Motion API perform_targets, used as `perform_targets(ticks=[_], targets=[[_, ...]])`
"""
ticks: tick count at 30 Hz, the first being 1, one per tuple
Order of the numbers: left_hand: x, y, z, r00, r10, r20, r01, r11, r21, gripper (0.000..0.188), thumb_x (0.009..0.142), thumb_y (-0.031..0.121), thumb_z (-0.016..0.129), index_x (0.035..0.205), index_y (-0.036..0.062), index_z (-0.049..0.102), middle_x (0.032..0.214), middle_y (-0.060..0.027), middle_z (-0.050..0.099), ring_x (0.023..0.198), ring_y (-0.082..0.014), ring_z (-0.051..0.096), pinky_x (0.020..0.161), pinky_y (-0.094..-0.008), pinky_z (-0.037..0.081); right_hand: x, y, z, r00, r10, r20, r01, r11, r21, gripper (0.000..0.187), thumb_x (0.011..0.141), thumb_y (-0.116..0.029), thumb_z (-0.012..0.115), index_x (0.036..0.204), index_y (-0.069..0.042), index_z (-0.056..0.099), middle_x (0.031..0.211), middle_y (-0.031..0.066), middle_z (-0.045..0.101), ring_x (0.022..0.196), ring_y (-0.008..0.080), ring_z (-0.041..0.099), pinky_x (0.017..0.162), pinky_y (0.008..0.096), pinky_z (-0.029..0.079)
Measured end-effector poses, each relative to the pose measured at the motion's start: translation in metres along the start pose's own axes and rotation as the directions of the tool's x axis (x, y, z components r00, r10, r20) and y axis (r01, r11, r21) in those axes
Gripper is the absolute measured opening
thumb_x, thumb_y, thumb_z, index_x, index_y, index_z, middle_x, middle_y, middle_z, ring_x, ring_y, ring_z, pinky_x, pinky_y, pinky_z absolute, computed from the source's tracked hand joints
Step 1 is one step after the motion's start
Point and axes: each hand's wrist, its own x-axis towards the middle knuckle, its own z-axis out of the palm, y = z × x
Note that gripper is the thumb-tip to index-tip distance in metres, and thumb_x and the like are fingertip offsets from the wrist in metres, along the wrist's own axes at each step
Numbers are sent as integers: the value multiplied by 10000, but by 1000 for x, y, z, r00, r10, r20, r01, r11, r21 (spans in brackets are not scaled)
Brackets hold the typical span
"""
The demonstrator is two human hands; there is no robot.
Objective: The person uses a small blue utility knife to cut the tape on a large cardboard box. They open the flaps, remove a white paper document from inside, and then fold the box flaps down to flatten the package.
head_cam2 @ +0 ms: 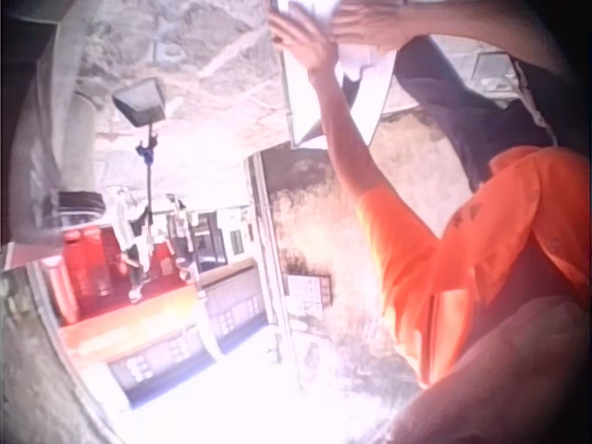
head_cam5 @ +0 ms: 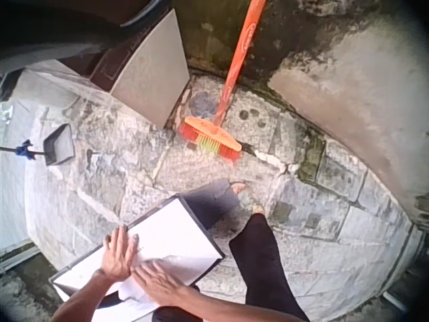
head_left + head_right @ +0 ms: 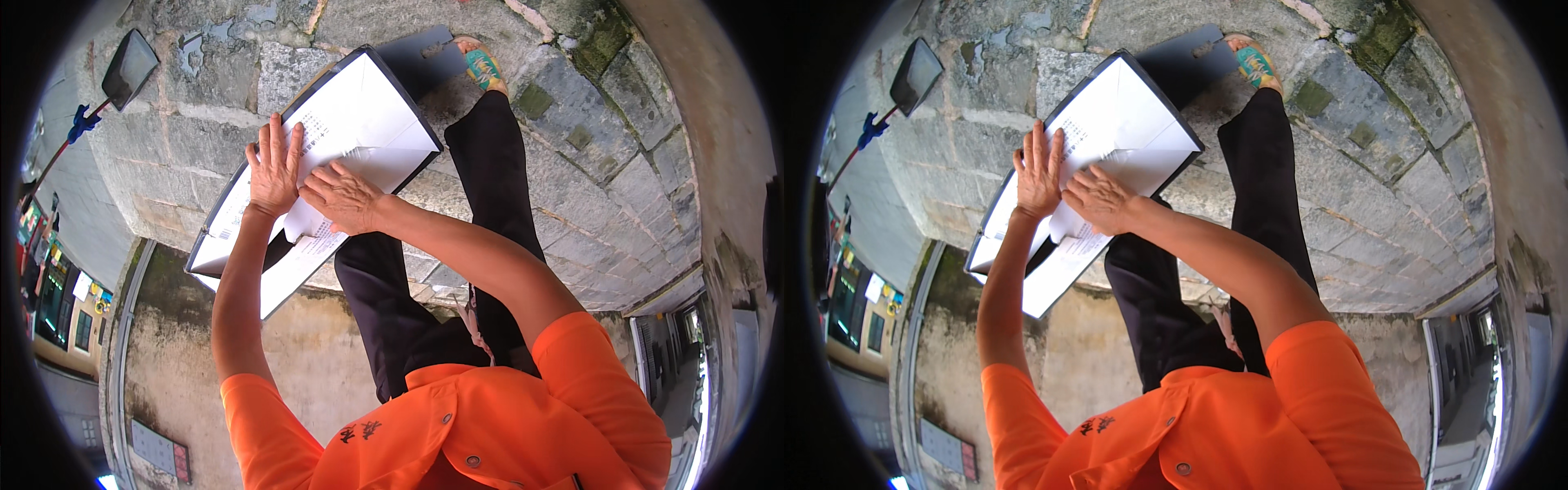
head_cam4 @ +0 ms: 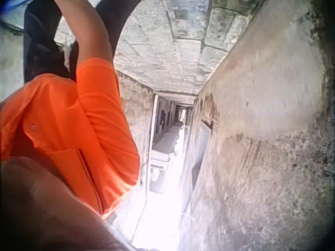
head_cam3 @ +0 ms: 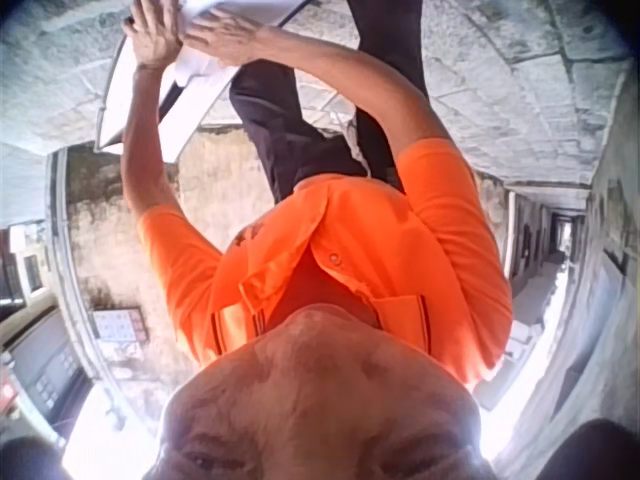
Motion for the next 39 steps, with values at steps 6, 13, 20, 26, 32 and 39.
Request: perform_targets(ticks=[6, 13, 20, 26, 32, 39], targets=[[6, 23, 0, 999, 33, -10, -33, 998, -60, 911, 699, 261, 652, 1477, 192, 183, 1492, -261, 140, 1253, -398, 327, 886, -567, 313, 13, 5, -6, 968, 19, 251, -14, 1000, -22, 507, 566, -272, 750, 962, 9, 604, 1003, 121, 610, 1043, 239, 497, 908, 374, 355], [0, 35, 6, 997, -25, 73, 22, 999, 38, 853, 766, 351, 588, 1486, 186, 160, 1486, -275, 137, 1289, -421, 294, 900, -567, 287, 16, 1, -12, 916, -114, 386, 106, 994, 42, 160, 582, -194, 636, 634, -47, 677, 654, 145, 653, 616, 299, 623, 826, 370, 389], [6, 41, -27, 999, 36, 6, -32, 943, -330, 984, 692, 406, 645, 1487, 129, 138, 1487, -307, 65, 1334, -461, 205, 932, -621, 235, -11, 12, -3, 970, -197, 144, 161, 960, 230, 282, 666, -323, 686, 645, -42, 666, 600, 134, 631, 618, 293, 619, 812, 378, 372], [20, 51, -2, 989, -148, 23, 149, 988, -49, 1022, 586, 368, 724, 1457, 223, 211, 1466, -279, 136, 1285, -430, 267, 907, -622, 250, -8, -6, 0, 999, -14, 29, 9, 985, 171, 318, 768, -355, 586, 584, -109, 664, 594, 117, 640, 595, 260, 651, 650, 390, 486], [32, 51, -5, 984, -180, -1, 179, 981, -78, 951, 567, 222, 665, 1433, 258, 273, 1407, -242, 243, 1217, -380, 326, 854, -557, 275, -31, -19, -13, 969, -74, -235, 103, 988, 117, 374, 762, -327, 657, 476, -101, 573, 466, 81, 552, 477, 235, 561, 657, 340, 425], [29, 63, -23, 992, -84, 89, 98, 982, -163, 986, 626, 422, 748, 1457, 296, 232, 1483, -251, 148, 1316, -389, 266, 974, -574, 253, -51, 3, -10, 945, 46, -323, 66, 942, 329, 192, 763, -230, 670, 768, -57, 588, 834, 78, 599, 878, 224, 553, 787, 357, 401]])
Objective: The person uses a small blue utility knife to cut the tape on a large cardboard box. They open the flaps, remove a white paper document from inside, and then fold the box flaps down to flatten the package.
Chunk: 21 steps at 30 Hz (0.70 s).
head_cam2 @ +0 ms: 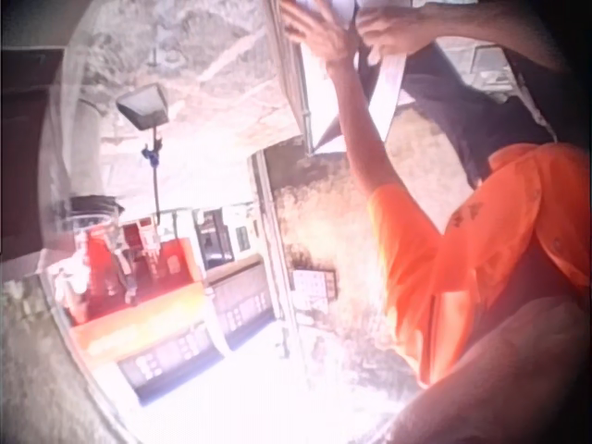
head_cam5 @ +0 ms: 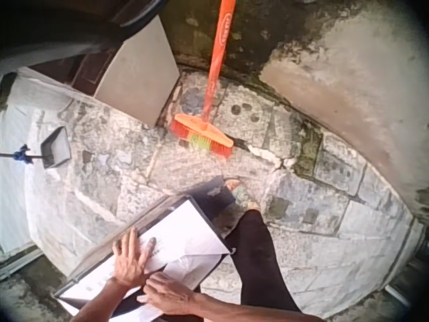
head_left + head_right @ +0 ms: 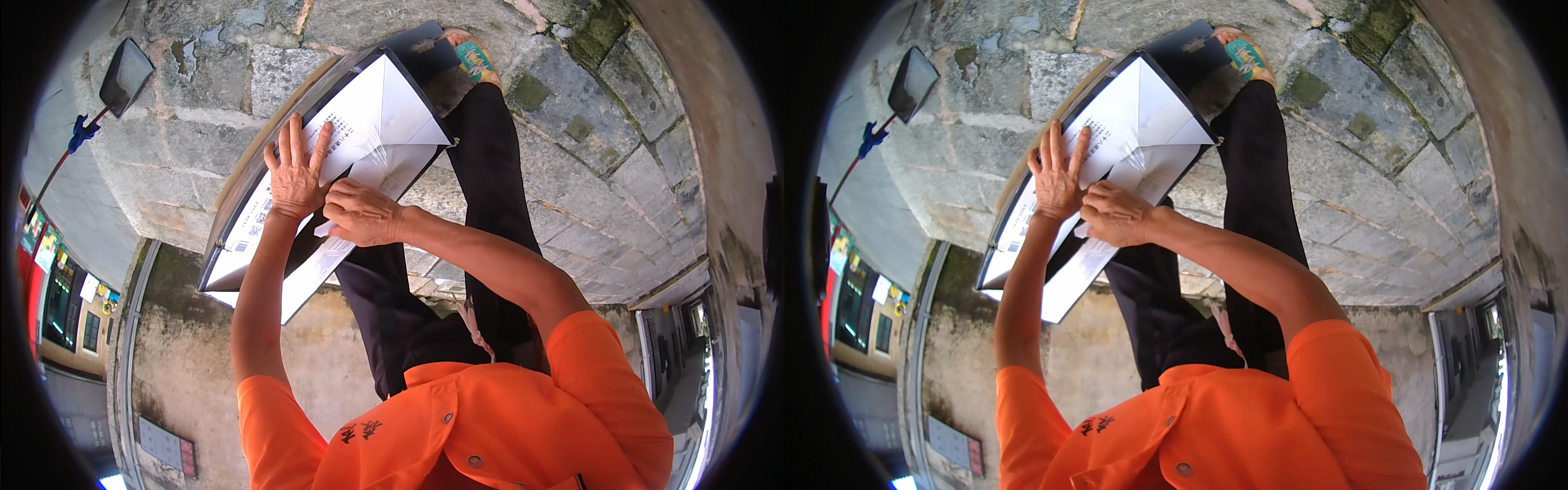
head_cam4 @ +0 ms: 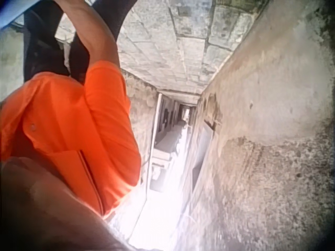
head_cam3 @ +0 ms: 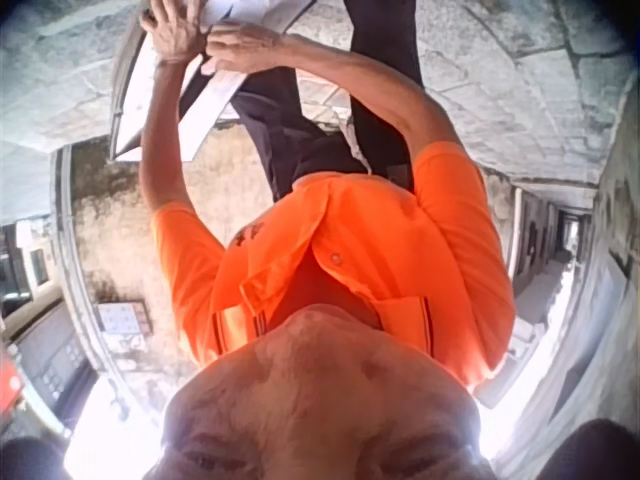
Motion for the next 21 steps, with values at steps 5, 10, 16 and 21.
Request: perform_targets(ticks=[5, 10, 16, 21], targets=[[-20, -9, 14, 996, -64, -60, 61, 997, -55, 888, 677, 343, 750, 1431, 337, 282, 1485, -232, 174, 1324, -390, 263, 983, -589, 259, -2, 24, -26, 925, 338, -174, -361, 925, -123, 370, 728, -152, 695, 1047, -41, 543, 1013, 101, 545, 1000, 282, 497, 860, 392, 384], [-30, -30, 22, 997, -66, -35, 65, 998, -27, 713, 767, 167, 688, 1383, 364, 388, 1493, -198, 188, 1349, -367, 260, 1016, -503, 308, 17, 82, -42, 928, 343, -143, -371, 832, -412, 444, 732, -156, 696, 1134, -66, 530, 1159, 83, 449, 1098, 240, 401, 878, 409, 318], [-43, 6, 16, 904, -273, -329, 150, 923, -355, 298, 780, 29, 635, 1075, 58, 611, 1155, -122, 549, 1025, -298, 530, 846, -416, 413, 52, 87, -37, 956, 293, -30, -250, 754, -607, 640, 780, -197, 684, 1354, -108, 412, 1412, 96, 326, 1358, 294, 211, 1030, 569, 220], [-51, 63, 59, 905, -364, -222, 221, 845, -487, 256, 776, 109, 649, 1004, -3, 626, 1081, -141, 598, 993, -318, 546, 871, -403, 415, 68, 97, -38, 939, 287, 189, -79, 716, -693, 753, 768, -209, 711, 1419, -152, 337, 1455, 108, 300, 1402, 299, 160, 1064, 640, 137]])
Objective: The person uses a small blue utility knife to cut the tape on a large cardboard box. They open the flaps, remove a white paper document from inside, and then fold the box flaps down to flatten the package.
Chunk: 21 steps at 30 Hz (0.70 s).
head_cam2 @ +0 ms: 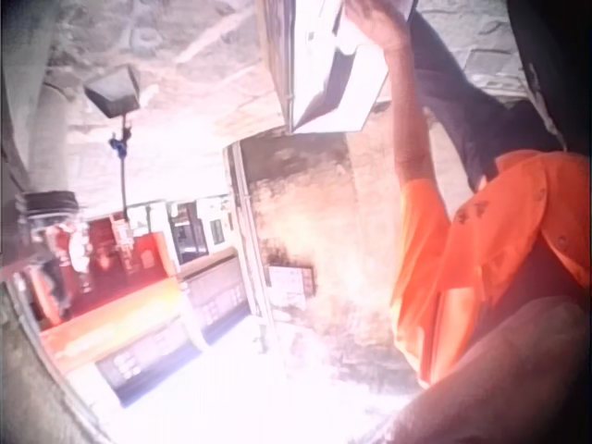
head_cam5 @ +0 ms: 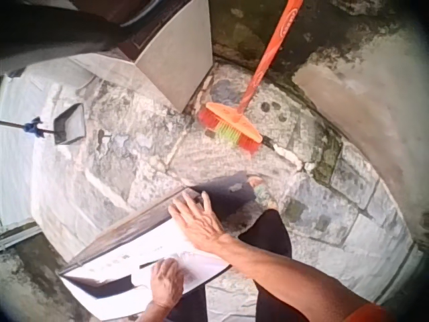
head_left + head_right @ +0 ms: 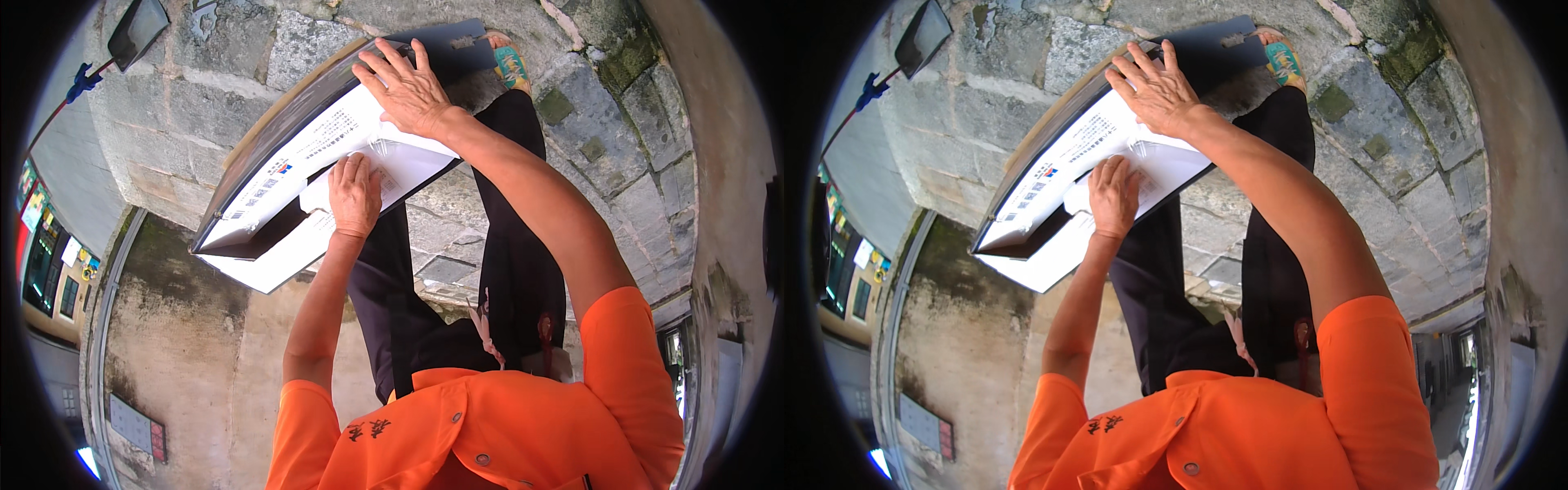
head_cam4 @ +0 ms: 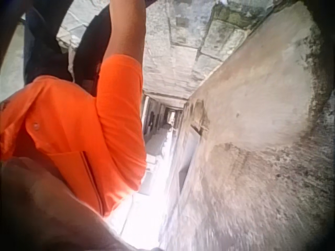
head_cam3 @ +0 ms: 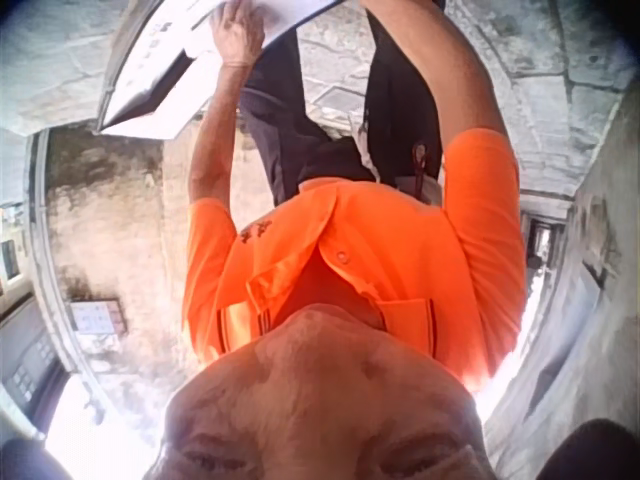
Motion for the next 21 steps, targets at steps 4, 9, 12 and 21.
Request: perform_targets(ticks=[4, 9, 12, 21], targets=[[-3, 3, 31, 988, -155, -6, 155, 988, -21, 342, 755, 183, 659, 1028, -20, 618, 1087, -161, 607, 1037, -347, 530, 915, -423, 397, 13, -3, 6, 998, -21, 62, 26, 996, -87, 775, 760, -256, 731, 1417, -164, 330, 1369, 107, 387, 1317, 261, 284, 985, 645, 213], [21, -3, 77, 857, -515, -31, 504, 848, -163, 363, 693, 238, 675, 975, 12, 641, 1047, -155, 620, 1068, -328, 502, 954, -418, 361, 21, -3, 15, 999, -27, -16, 25, 991, -131, 676, 761, -241, 724, 1350, -159, 401, 1179, 76, 477, 1169, 219, 377, 857, 598, 281], [33, -6, 70, 620, -736, 273, 730, 414, -543, 247, 689, 208, 671, 828, 5, 698, 773, -144, 673, 761, -266, 627, 753, -365, 477, 20, 1, 20, 998, -35, -60, 27, 992, -119, 575, 738, -223, 730, 1242, -142, 465, 1089, 71, 485, 1121, 215, 396, 790, 572, 300], [57, -9, 38, 503, -660, 558, 701, -66, -710, 167, 706, 98, 658, 578, 2, 611, 583, -51, 587, 569, -120, 487, 572, -254, 367, 25, 0, 30, 991, -16, -132, -4, 988, -151, 564, 643, -249, 782, 1123, -134, 509, 1054, 49, 466, 1082, 207, 419, 738, 532, 313]])
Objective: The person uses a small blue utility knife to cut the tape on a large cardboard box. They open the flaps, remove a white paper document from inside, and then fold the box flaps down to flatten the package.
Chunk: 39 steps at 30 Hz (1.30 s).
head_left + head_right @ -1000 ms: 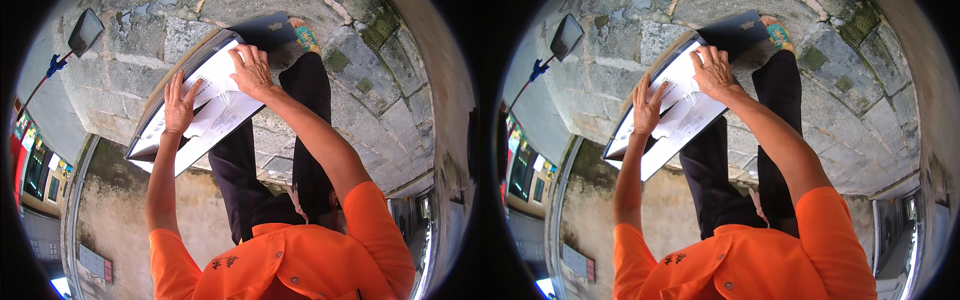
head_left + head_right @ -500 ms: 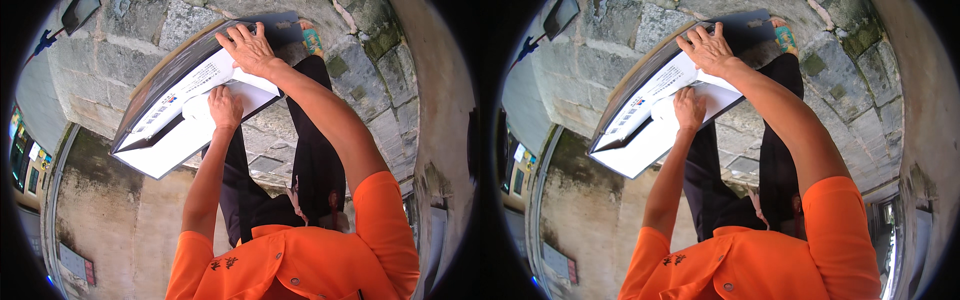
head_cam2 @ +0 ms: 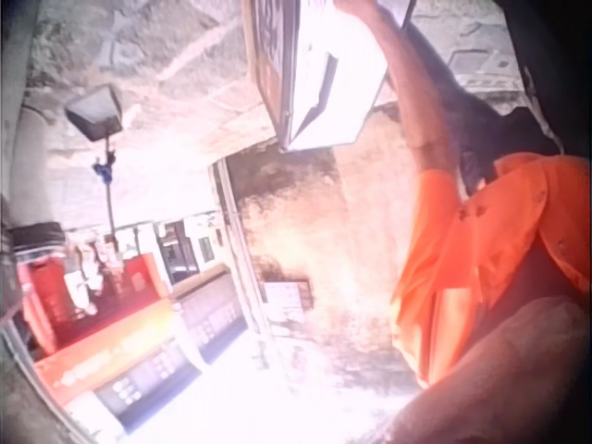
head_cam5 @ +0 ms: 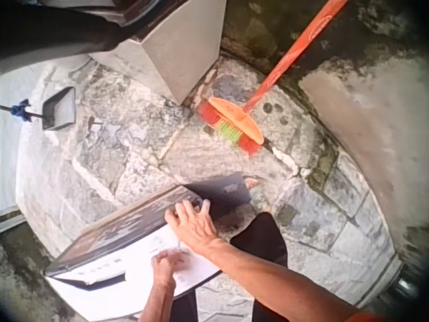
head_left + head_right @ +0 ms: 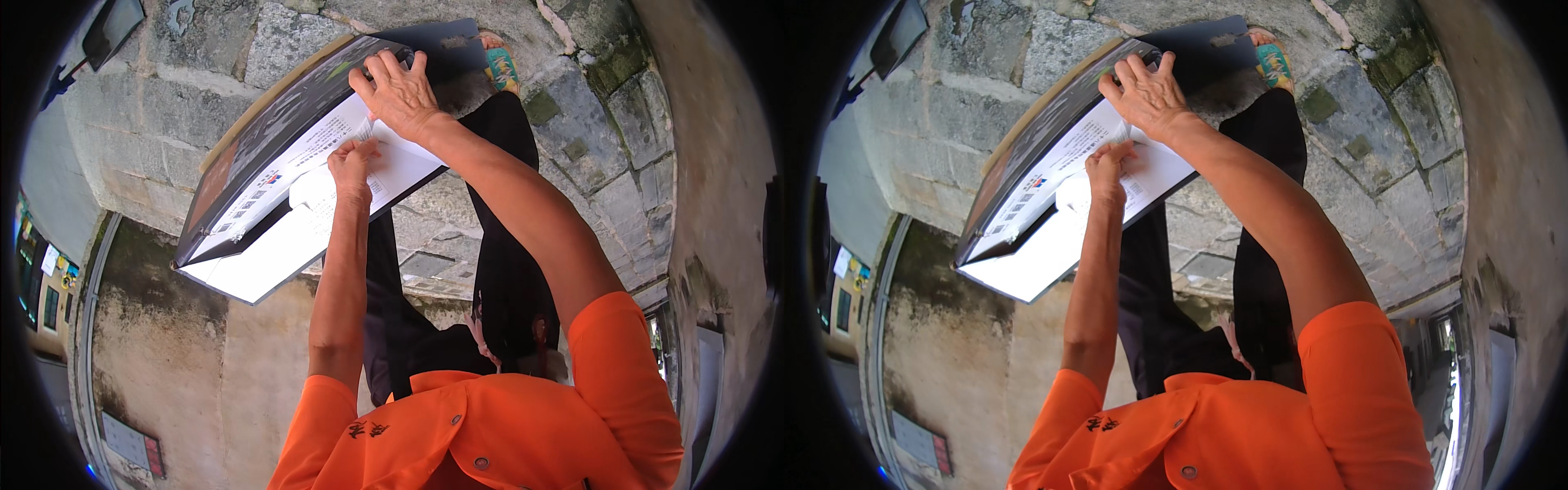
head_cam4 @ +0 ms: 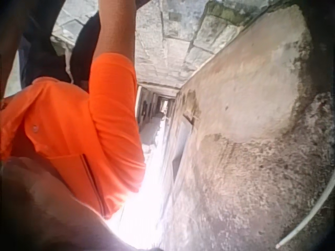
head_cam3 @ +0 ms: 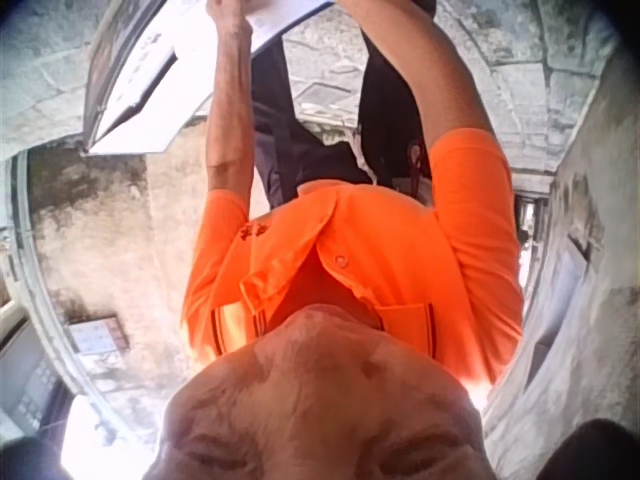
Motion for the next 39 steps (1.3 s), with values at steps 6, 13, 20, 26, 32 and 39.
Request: perform_targets(ticks=[6, 13, 20, 26, 32, 39], targets=[[-44, 5, 2, 974, 227, -15, -227, 972, -65, 149, 716, 14, 624, 576, -5, 576, 671, -51, 596, 662, -112, 507, 654, -262, 389, 4, 7, 2, 1000, -5, -17, 5, 1000, 4, 545, 628, -253, 769, 1099, -144, 518, 1044, 50, 468, 1069, 215, 429, 726, 516, 324], [-56, -33, -10, 824, 562, 78, -523, 699, 489, 131, 756, 120, 689, 705, 15, 629, 778, -143, 644, 729, -246, 608, 692, -335, 454, -35, 5, -1, 996, 86, 5, -86, 986, 146, 581, 664, -297, 777, 1148, -127, 504, 1173, 58, 451, 1160, 241, 406, 743, 504, 328], [-19, -24, -48, 973, -106, -206, 92, 993, -78, 222, 754, 89, 655, 904, -70, 689, 728, -36, 607, 648, -116, 528, 646, -218, 433, -36, -19, -2, 986, 167, 14, -167, 971, 173, 584, 656, -266, 781, 1154, -112, 519, 1138, 66, 476, 1135, 257, 426, 838, 522, 317], [-56, -25, -47, 952, -155, -264, -21, 827, -562, 367, 782, 18, 613, 1113, -134, 563, 1052, -147, 601, 889, -149, 566, 820, -250, 447, -16, -22, -14, 976, 117, 182, -155, 965, 211, 392, 755, -255, 705, 1048, -52, 542, 1042, 120, 498, 1062, 281, 445, 910, 599, 278], [-92, -17, -39, 872, 419, -251, -402, 908, 118, 442, 853, 74, 600, 1280, 31, 493, 1262, -112, 547, 1154, -237, 512, 957, -366, 397, -31, -25, -10, 968, 185, 172, -214, 962, 168, 510, 674, -359, 769, 1012, -47, 547, 1046, 102, 500, 1035, 263, 454, 894, 498, 309], [-7, 10, -22, 964, 243, -107, -181, 896, 406, 405, 779, 161, 667, 1129, -27, 590, 906, -169, 694, 805, -242, 673, 749, -327, 515, -50, -15, -5, 864, 216, 455, -338, 918, 206, 467, 687, -330, 766, 962, -39, 527, 1000, 136, 532, 969, 289, 512, 832, 447, 372]])
